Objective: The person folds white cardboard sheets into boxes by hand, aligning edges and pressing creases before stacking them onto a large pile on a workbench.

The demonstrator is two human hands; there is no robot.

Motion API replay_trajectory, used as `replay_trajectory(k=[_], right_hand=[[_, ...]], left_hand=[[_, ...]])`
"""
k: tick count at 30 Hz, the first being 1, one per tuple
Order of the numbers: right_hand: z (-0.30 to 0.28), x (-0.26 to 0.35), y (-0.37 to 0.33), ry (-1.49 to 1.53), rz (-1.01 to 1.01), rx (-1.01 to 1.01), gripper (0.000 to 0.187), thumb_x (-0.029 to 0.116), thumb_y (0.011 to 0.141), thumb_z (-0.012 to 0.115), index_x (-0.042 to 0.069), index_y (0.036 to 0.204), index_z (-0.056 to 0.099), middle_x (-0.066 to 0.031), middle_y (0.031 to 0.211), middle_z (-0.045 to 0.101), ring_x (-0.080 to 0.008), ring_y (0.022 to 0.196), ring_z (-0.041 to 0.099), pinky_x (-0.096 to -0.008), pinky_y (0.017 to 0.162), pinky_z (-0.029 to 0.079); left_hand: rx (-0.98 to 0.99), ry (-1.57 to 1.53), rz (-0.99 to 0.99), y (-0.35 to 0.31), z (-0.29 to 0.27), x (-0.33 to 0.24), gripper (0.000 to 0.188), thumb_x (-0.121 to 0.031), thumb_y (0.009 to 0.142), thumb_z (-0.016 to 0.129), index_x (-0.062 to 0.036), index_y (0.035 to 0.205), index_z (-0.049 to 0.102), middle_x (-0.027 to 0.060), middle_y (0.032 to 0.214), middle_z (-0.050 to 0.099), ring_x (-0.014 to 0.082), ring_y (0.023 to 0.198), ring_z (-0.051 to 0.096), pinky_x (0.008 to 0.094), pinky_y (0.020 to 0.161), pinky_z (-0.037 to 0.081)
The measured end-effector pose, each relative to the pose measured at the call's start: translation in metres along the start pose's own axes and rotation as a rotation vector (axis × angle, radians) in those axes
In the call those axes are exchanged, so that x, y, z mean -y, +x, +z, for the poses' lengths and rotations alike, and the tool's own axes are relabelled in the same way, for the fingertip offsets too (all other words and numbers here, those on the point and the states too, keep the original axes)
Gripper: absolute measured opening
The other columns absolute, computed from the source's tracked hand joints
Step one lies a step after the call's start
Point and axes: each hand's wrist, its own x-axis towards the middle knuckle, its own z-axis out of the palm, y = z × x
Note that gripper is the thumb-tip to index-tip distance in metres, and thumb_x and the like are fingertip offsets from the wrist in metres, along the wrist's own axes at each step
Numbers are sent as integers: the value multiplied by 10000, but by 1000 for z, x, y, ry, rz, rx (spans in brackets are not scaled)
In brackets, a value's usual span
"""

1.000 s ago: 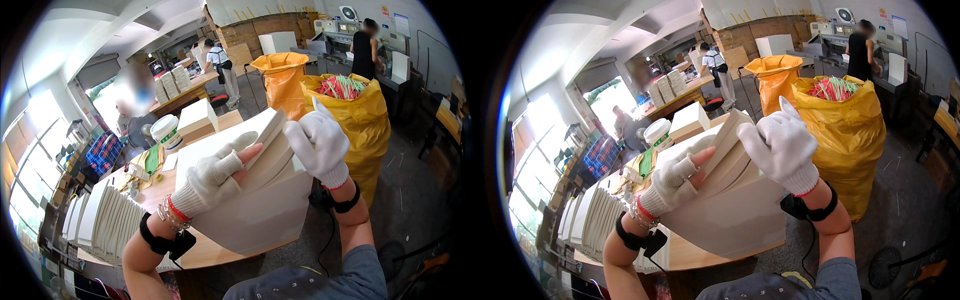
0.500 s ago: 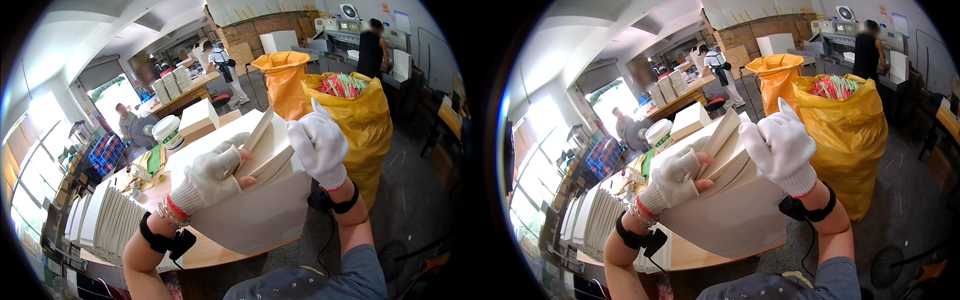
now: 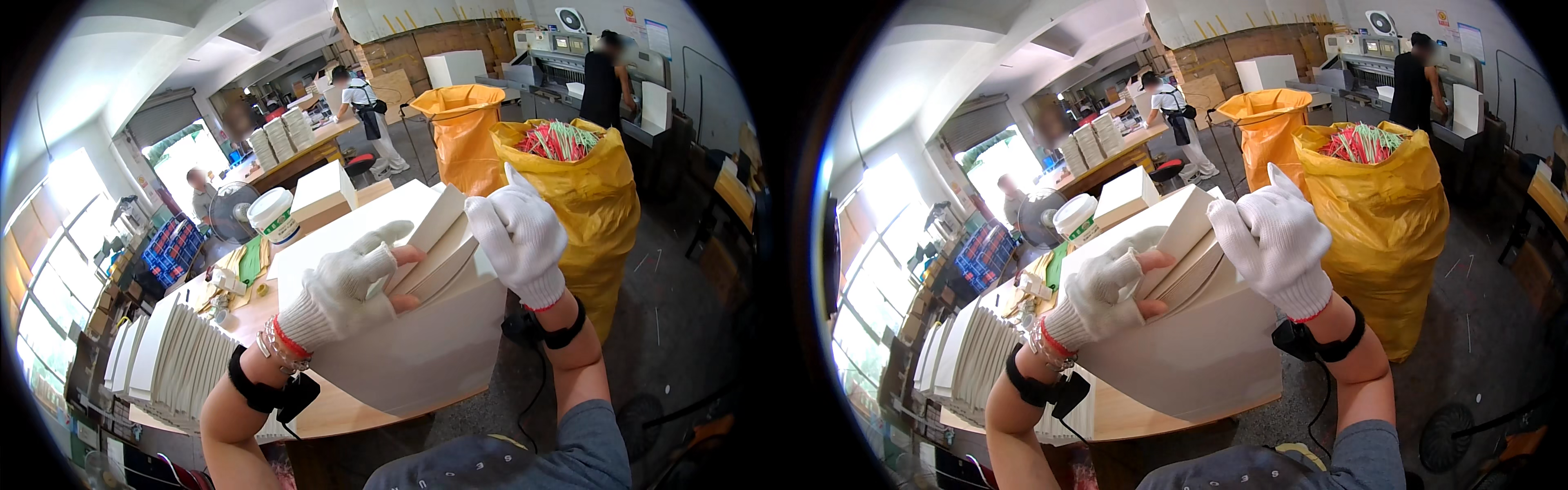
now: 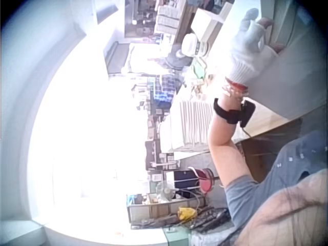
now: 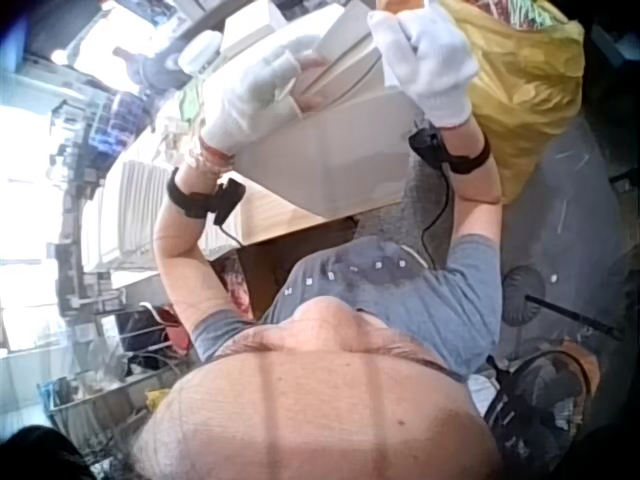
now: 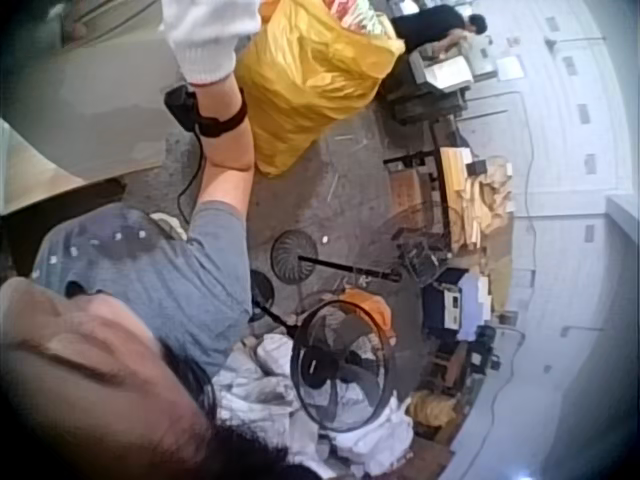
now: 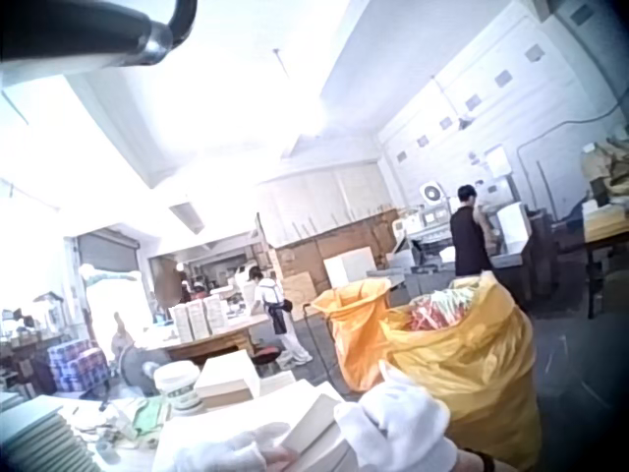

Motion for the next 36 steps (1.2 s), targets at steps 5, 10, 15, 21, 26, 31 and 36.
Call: replay_trajectory(k=[5, 10, 15, 21, 26, 31, 36], right_hand=[[-3, -3, -1, 1, -22, -1, 204, 56, 870, 686, 7, 679, 632, -70, 558, 478, -228, 527, 515, -569, 1017, 469], [-4, 3, 1, -13, -5, 34, 204, 71, 852, 713, 23, 666, 645, -60, 550, 481, -237, 527, 516, -572, 1013, 468], [-1, 0, -1, 53, 43, 20, 243, 76, 847, 715, 27, 631, 614, -58, 552, 491, -238, 529, 521, -566, 1013, 470], [-3, -1, -2, 63, 72, -9, 273, 72, 855, 711, 27, 615, 590, -63, 557, 499, -236, 530, 523, -559, 1000, 479], [-2, -4, -3, 71, 52, -13, 311, 69, 852, 716, 31, 589, 554, -61, 551, 483, -231, 518, 509, -547, 983, 488], [-3, 2, -2, 83, 95, 21, 328, 59, 838, 725, 33, 576, 529, -61, 549, 470, -223, 509, 496, -526, 971, 496], [-1, 0, -4, 104, 111, -25, 302, 51, 835, 721, 28, 589, 549, -66, 555, 487, -221, 522, 514, -513, 956, 504]], left_hand=[[-34, 10, 15, 1, 0, 4, 442, -281, 802, 833, -143, 1204, 715, 142, 1253, 675, 304, 1089, 668, 368, 950, 508], [-61, 10, 20, -2, 3, 0, 339, -132, 861, 739, -103, 1197, 708, 166, 1329, 634, 324, 1108, 670, 358, 949, 522], [49, -85, -2, -2, 2, 5, 259, -120, 925, 651, -83, 1173, 719, 126, 1197, 683, 286, 1024, 671, 356, 909, 520], [31, -62, -55, 0, 2, 3, 367, -142, 790, 823, -97, 1141, 727, 171, 1418, 578, 314, 1088, 676, 344, 926, 536], [3, -65, -23, 1, 1, 3, 381, -99, 791, 794, -110, 1167, 728, 181, 1418, 578, 318, 1108, 681, 339, 912, 544], [45, 12, 7, 1, -2, -1, 402, 15, 801, 629, -109, 1170, 730, 177, 1354, 626, 323, 1024, 707, 324, 869, 560], [49, -43, 6, 1, 1, 1, 314, -37, 801, 731, -91, 1110, 738, 167, 1365, 620, 319, 1041, 702, 329, 887, 555]])
